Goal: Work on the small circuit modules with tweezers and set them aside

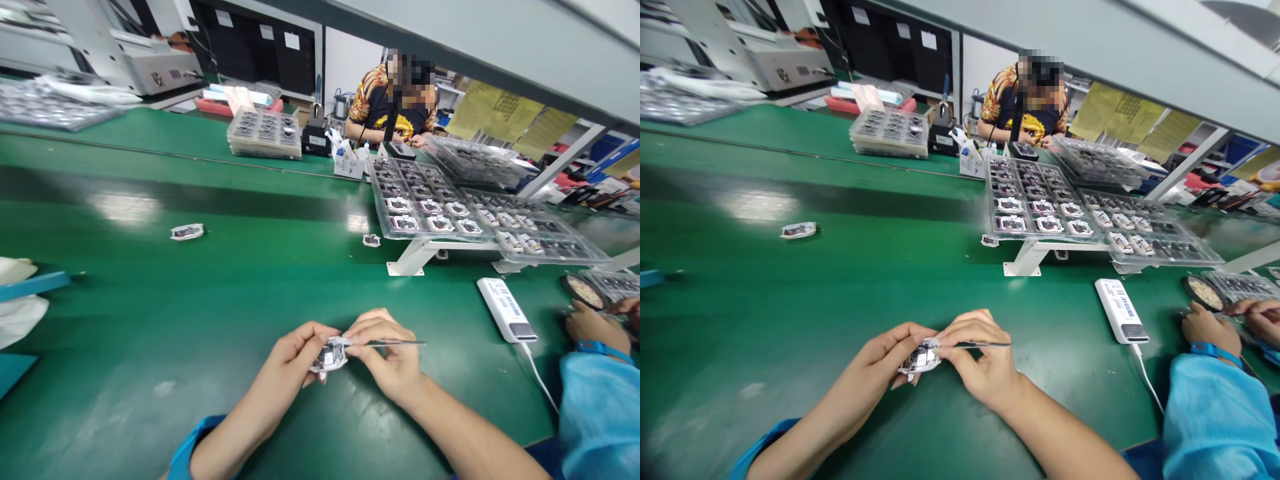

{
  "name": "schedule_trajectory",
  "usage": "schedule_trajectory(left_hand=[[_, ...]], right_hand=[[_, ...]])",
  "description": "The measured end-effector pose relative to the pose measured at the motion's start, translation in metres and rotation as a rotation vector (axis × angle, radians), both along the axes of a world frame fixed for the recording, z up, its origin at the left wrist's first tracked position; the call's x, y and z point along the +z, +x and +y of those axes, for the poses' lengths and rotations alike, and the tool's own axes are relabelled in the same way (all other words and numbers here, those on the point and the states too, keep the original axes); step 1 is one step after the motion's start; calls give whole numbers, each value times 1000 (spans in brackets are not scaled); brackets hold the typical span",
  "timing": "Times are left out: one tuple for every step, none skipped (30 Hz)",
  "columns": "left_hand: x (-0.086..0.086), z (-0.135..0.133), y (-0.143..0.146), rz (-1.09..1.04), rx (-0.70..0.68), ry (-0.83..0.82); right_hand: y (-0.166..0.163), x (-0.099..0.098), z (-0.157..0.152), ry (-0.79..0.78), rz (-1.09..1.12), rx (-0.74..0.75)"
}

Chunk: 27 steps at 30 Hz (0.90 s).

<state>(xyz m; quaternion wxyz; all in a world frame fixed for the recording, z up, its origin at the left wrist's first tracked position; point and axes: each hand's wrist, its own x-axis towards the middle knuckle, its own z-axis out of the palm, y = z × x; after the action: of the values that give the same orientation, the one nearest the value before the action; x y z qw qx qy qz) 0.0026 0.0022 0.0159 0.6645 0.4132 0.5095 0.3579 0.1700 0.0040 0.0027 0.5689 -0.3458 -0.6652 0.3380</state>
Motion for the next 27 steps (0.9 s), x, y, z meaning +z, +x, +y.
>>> schedule_trajectory(left_hand=[[0,0,0,2,0,-1],[0,0,0,6,-3,-2],[0,0,0,9,-6,-3],[0,-1,-1,12,-10,-5],[1,-1,-1,13,-13,-8],[1,-1,-1,11,-15,-12],[1,-2,-1,7,-16,-17],[1,-2,-1,4,-19,-22],[1,-2,-1,4,-23,-28],[0,-2,0,6,-26,-37],[0,-2,0,8,-30,-49],[0,-1,0,8,-32,-64],[-1,-1,-1,6,-33,-77],[-1,0,-1,2,-35,-91],[0,1,0,-3,-35,-102],[0,1,0,-5,-34,-110],[1,2,0,-6,-33,-115],[2,2,0,-3,-29,-120],[2,2,0,0,-24,-123],[3,2,0,2,-18,-127],[3,2,0,3,-12,-132],[3,2,-1,4,-5,-137],[4,2,-1,5,1,-141],[4,2,-1,7,6,-143],[4,2,-1,9,11,-145],[4,2,0,14,16,-144],[4,2,0,18,18,-141]], right_hand=[[0,-1,0,-45,22,-5],[-1,-2,0,-93,43,-11],[-1,-2,0,-144,62,-14],[-1,-3,0,-197,80,-13],[-1,-4,0,-247,99,-10],[-1,-4,0,-295,117,-3],[-1,-5,0,-339,135,7],[-1,-5,0,-375,153,19],[-1,-4,0,-400,168,32],[-1,-4,0,-413,179,45],[-1,-3,1,-420,188,58],[-1,-3,1,-427,199,70],[-1,-2,2,-439,215,81],[-1,-2,2,-461,239,87],[-1,-3,3,-492,271,84],[-2,-3,4,-526,306,71],[-3,-4,4,-557,336,51],[-3,-4,5,-577,357,27],[-4,-5,4,-582,367,2],[-5,-5,4,-569,368,-21],[-5,-6,3,-541,361,-36],[-6,-6,2,-501,353,-44],[-6,-6,1,-456,342,-42],[-6,-5,0,-410,329,-30],[-6,-5,-1,-369,311,-12],[-6,-5,-2,-335,289,8],[-5,-5,-3,-307,265,24]])
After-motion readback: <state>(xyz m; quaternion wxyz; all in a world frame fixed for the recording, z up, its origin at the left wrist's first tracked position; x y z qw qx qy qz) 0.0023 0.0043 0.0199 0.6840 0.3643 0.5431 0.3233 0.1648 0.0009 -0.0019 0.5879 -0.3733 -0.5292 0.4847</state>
